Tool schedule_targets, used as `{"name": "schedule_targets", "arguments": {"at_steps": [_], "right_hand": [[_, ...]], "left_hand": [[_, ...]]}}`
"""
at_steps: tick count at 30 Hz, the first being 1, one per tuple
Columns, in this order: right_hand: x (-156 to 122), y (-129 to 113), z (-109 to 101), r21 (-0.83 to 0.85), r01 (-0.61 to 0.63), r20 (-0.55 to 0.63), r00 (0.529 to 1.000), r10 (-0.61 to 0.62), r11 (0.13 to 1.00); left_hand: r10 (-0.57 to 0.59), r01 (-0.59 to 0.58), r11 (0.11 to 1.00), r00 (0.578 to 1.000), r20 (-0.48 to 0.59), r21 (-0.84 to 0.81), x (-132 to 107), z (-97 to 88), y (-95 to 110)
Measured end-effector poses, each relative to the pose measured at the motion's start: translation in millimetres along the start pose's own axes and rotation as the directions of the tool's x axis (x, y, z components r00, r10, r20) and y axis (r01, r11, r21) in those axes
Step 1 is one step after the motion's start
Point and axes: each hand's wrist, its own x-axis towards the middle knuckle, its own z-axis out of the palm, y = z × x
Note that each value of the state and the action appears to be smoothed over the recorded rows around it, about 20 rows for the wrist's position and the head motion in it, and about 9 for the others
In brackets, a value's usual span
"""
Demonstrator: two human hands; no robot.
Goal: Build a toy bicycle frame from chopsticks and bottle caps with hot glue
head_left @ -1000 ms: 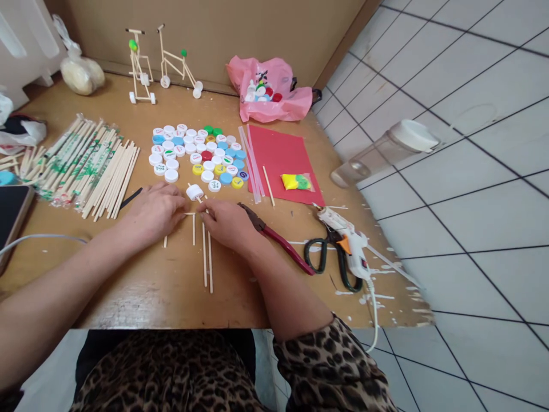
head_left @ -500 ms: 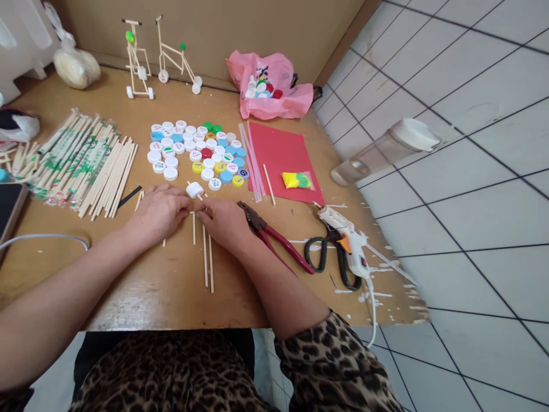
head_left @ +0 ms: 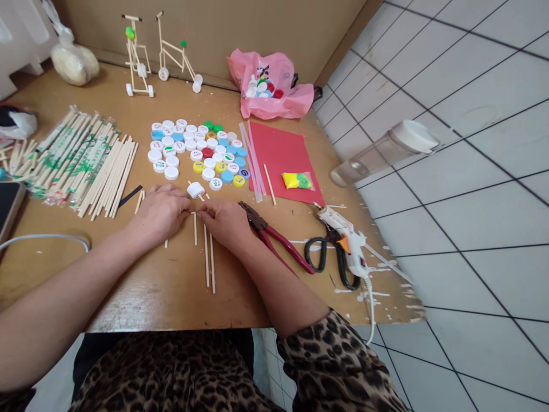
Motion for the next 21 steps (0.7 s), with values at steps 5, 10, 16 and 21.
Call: {"name": "schedule_targets", "arguments": {"at_steps": [5,10,16,21], "right_hand": [[-1.5,-0.5,0.4,0.01,-0.004,-0.008,1.0,0.004,1.0],[-2.5,-1.6,-0.3,0.0,-0.007,0.002,1.0,0.007,1.0],[-3.9,-3.3,-2.2,0.003,-0.021,0.015,1.0,0.021,1.0],[-5.3,-3.8,-3.9,0.001,-0.016,0.016,1.0,0.016,1.0]], "left_hand": [[0.021,-0.021,1.0,1.0,-0.021,0.0,-0.5,0.0,-0.6],[0.004,-0.004,1.0,1.0,0.011,0.021,-2.3,-3.2,3.0],[0.022,-0.02,0.999,0.999,-0.04,0.04,-4.5,0.4,1.8],[0.024,-0.022,0.999,0.999,-0.043,0.042,-5.3,0.1,3.3]]}}
